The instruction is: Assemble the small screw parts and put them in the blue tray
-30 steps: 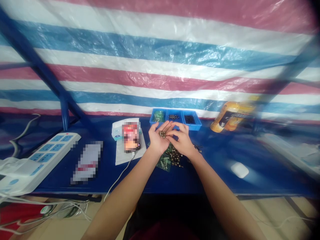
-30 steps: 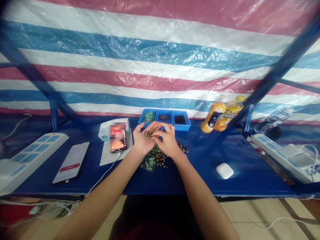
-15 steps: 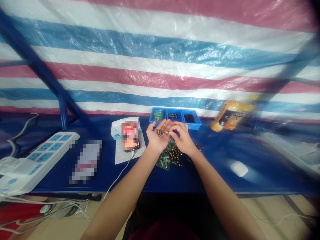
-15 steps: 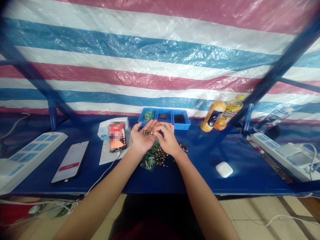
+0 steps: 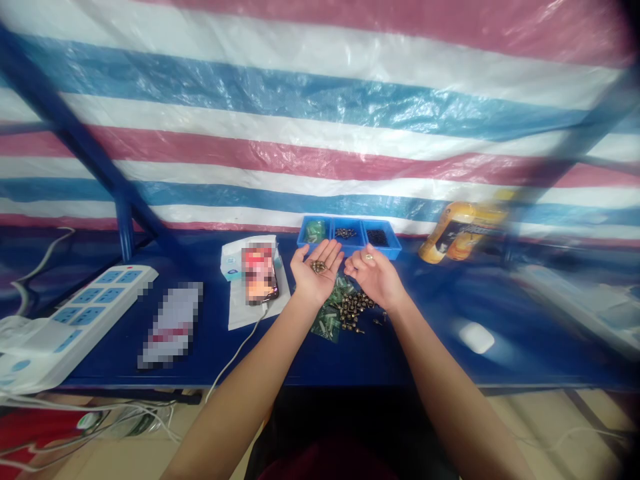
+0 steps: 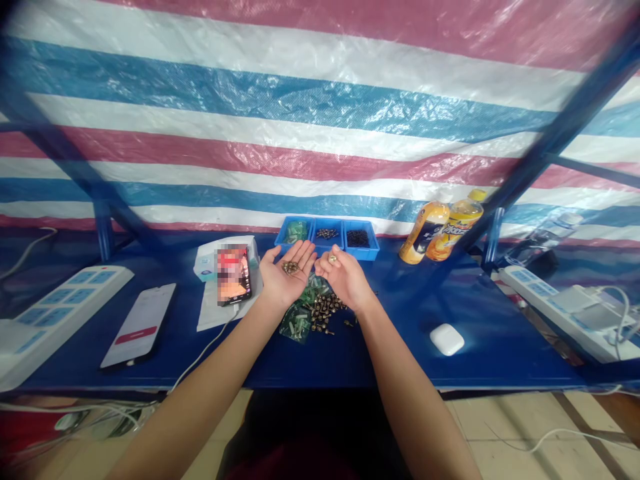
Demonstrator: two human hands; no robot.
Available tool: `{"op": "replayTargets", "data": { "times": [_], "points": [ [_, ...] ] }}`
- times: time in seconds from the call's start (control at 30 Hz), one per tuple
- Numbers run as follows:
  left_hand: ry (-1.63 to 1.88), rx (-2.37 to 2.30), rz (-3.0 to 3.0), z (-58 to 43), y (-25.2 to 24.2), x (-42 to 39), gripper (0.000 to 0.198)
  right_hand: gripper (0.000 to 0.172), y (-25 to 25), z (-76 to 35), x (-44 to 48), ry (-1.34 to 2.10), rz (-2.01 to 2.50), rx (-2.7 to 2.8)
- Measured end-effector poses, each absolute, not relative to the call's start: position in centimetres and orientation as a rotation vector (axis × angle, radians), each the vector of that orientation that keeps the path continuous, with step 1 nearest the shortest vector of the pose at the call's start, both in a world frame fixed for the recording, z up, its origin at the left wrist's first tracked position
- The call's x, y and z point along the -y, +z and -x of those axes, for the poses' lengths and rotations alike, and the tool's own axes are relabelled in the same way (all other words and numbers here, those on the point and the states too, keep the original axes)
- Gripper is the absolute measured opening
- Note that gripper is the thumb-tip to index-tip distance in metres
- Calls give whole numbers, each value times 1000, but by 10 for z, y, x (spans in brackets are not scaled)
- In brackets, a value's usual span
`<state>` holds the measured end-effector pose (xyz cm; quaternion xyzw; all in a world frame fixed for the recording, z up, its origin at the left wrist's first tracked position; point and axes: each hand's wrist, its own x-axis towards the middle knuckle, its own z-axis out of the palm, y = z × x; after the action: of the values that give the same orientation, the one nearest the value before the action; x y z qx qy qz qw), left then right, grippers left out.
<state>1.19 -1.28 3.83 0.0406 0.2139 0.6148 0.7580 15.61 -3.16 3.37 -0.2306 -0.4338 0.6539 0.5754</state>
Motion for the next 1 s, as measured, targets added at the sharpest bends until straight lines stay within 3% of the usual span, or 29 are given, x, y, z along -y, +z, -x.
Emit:
{"op": "replayTargets", "data": {
  "times": [0.17, 0.47, 0.57, 0.67, 0.77, 0.9, 1.0],
  "points": [
    [1350, -453, -77, -12, 39, 13, 59, 50, 41, -163, 35, 1632, 472, 878],
    [1353, -454, -72, -10, 40, 14, 61, 38, 21, -167, 13, 1442, 977, 756],
    [1353, -457, -72, -11, 41, 15, 62, 48, 18, -168, 10, 1386, 1015, 748],
    [1351, -457, -75, -11, 41, 15, 60, 45, 16, -167, 10, 1311, 1084, 870],
    [1341, -466, -76, -12, 39, 14, 57, 35, 13, -163, 12, 1084, 1148, 1158],
    [1331, -479, -113, -13, 34, 12, 49, 28, 6, -155, 18, 443, 1178, 1626],
    [1313, -493, -140, -15, 34, 12, 45, 24, 0, -152, 21, 183, 1206, 1832]
  ]
}}
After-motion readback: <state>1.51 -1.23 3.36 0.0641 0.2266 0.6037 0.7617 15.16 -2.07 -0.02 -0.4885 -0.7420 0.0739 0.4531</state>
